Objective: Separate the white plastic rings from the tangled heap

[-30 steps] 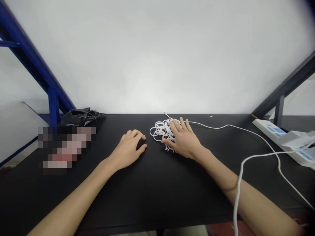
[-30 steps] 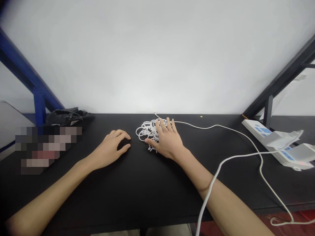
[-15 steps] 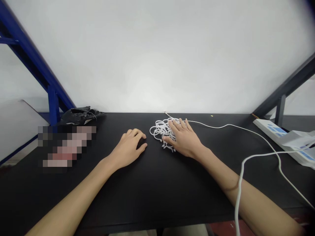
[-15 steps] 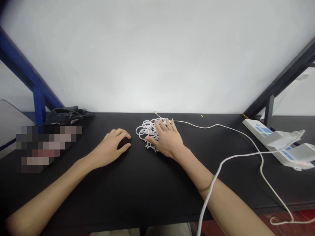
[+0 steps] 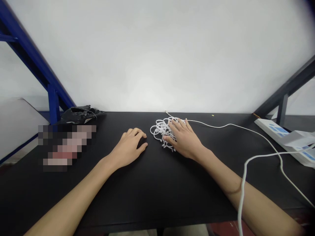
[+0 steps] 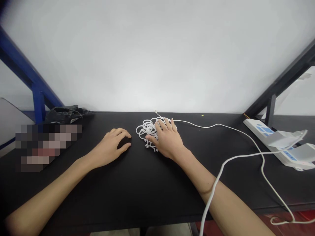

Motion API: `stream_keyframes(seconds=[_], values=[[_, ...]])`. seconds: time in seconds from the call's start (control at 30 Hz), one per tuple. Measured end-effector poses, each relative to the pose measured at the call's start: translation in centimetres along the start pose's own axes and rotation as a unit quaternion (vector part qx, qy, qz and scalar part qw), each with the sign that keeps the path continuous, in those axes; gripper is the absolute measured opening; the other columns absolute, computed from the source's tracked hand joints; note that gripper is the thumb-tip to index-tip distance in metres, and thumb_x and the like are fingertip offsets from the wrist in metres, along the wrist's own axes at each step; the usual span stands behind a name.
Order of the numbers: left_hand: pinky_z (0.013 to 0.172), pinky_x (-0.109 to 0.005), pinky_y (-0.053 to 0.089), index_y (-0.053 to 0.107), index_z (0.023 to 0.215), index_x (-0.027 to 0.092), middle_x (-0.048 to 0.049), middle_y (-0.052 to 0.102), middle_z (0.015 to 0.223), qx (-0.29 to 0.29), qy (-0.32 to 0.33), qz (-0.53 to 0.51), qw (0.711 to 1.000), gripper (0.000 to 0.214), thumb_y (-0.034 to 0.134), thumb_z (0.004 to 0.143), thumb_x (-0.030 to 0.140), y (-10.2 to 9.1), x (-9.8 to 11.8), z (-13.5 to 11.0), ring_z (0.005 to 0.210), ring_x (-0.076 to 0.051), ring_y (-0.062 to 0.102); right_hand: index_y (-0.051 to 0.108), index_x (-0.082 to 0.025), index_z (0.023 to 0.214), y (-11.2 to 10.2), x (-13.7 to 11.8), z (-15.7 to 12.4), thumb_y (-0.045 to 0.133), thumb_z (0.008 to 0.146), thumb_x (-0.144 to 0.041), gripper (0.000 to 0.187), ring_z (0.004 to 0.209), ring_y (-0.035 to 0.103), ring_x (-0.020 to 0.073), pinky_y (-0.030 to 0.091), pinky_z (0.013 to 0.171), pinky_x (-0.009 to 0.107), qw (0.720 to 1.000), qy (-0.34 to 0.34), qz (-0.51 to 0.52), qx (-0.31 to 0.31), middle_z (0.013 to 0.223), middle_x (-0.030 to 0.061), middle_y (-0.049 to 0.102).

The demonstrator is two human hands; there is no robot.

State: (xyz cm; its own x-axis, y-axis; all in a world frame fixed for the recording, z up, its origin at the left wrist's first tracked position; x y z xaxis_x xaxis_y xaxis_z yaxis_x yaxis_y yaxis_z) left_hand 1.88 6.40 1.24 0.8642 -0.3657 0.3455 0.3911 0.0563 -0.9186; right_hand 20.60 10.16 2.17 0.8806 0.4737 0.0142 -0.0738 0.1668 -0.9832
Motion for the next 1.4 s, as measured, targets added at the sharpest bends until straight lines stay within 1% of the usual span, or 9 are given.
stream_keyframes(seconds=[0.2,0.37,0.53,0.67,0.83,0.9,1.1,1.27,1.4], values=[[0.093,-0.044,0.040,0.057,0.107,0.025,-0.0053,0.057,0.117,-0.003,0.001,0.002,1.000,0.022,0.047,0.092,0.037,0.1,-0.2,0.0,0.108,-0.026,0.049,0.034,-0.006,0.149,0.3,0.9,0.0,0.019,0.093,-0.069,0.086,0.147,0.016,0.0352,0.010,0.121,0.052,0.999,0.032,-0.008,-0.015,0.154,0.0151,0.035],[0.093,-0.044,0.041,0.057,0.107,0.024,-0.0053,0.058,0.116,0.000,0.000,0.004,1.000,0.022,0.047,0.092,0.037,0.0,0.0,0.0,0.106,-0.026,0.050,0.033,-0.011,0.150,0.3,0.8,-0.1,0.022,0.092,-0.069,0.083,0.147,0.017,0.0342,0.012,0.120,0.052,0.999,0.028,0.007,-0.021,0.151,0.0148,0.041],[0.093,-0.044,0.040,0.058,0.106,0.025,-0.0052,0.058,0.116,-0.001,-0.001,0.005,1.000,0.022,0.047,0.092,0.038,0.0,0.0,0.0,0.107,-0.026,0.051,0.040,-0.016,0.147,0.5,0.8,-0.1,0.021,0.090,-0.073,0.083,0.147,0.015,0.0364,0.011,0.120,0.053,0.999,0.040,0.007,-0.033,0.155,0.0133,0.033],[0.093,-0.044,0.040,0.057,0.107,0.025,-0.0044,0.057,0.116,-0.001,-0.001,0.005,1.000,0.021,0.047,0.092,0.037,0.1,-0.1,0.0,0.107,-0.026,0.050,0.037,-0.012,0.148,0.6,0.9,-0.1,0.018,0.088,-0.076,0.090,0.147,0.011,0.0362,0.009,0.120,0.053,0.998,0.048,0.004,-0.038,0.158,0.0149,0.026],[0.094,-0.044,0.039,0.056,0.107,0.025,-0.0047,0.057,0.116,-0.003,-0.001,0.007,1.000,0.021,0.047,0.093,0.037,0.1,0.0,0.0,0.108,-0.026,0.049,0.024,-0.009,0.153,0.9,0.6,-0.2,0.019,0.086,-0.078,0.096,0.148,0.003,0.0356,0.008,0.120,0.052,0.998,0.028,0.027,-0.047,0.160,0.0149,0.016],[0.093,-0.044,0.040,0.056,0.107,0.024,-0.0047,0.057,0.116,-0.004,-0.002,0.006,1.000,0.021,0.048,0.092,0.037,0.0,0.1,0.0,0.108,-0.026,0.049,0.022,-0.010,0.153,1.0,0.5,-0.3,0.020,0.086,-0.078,0.096,0.148,0.001,0.0358,0.008,0.120,0.052,0.998,0.020,0.034,-0.048,0.161,0.0143,0.014],[0.094,-0.044,0.039,0.057,0.107,0.024,-0.0045,0.057,0.116,-0.001,-0.004,0.004,1.000,0.020,0.048,0.092,0.036,0.1,0.1,0.0,0.108,-0.025,0.049,0.022,-0.011,0.154,0.8,0.1,-0.3,0.024,0.087,-0.076,0.093,0.148,0.000,0.0345,0.008,0.121,0.052,0.998,-0.001,0.047,-0.053,0.161,0.0119,0.012],[0.094,-0.044,0.039,0.057,0.107,0.024,-0.0042,0.057,0.116,-0.003,-0.003,0.008,1.000,0.022,0.048,0.093,0.039,0.1,0.1,0.0,0.108,-0.025,0.049,0.028,-0.010,0.152,0.5,-0.5,-0.2,0.025,0.088,-0.075,0.091,0.148,-0.003,0.0341,0.006,0.121,0.051,0.996,-0.037,0.057,-0.049,0.161,0.0117,0.013],[0.093,-0.044,0.039,0.058,0.106,0.023,-0.0048,0.057,0.116,-0.005,-0.007,0.006,1.000,0.023,0.048,0.093,0.039,0.1,0.2,0.0,0.107,-0.026,0.049,0.023,-0.007,0.153,0.7,-0.8,0.0,0.025,0.088,-0.074,0.093,0.149,0.004,0.0318,0.006,0.122,0.048,0.994,-0.061,0.063,-0.058,0.161,0.0140,0.012]])
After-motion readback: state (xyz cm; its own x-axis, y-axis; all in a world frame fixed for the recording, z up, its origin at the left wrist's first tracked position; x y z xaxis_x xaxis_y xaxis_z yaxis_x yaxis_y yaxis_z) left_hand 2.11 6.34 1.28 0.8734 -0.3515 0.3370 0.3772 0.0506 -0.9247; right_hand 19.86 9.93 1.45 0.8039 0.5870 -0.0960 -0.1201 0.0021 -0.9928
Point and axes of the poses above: each hand's wrist, its own z-axis towards the middle knuckle, its own y-axis out of the palm, x = y × z, the point moved 7 cm from there along z, towards the middle knuckle
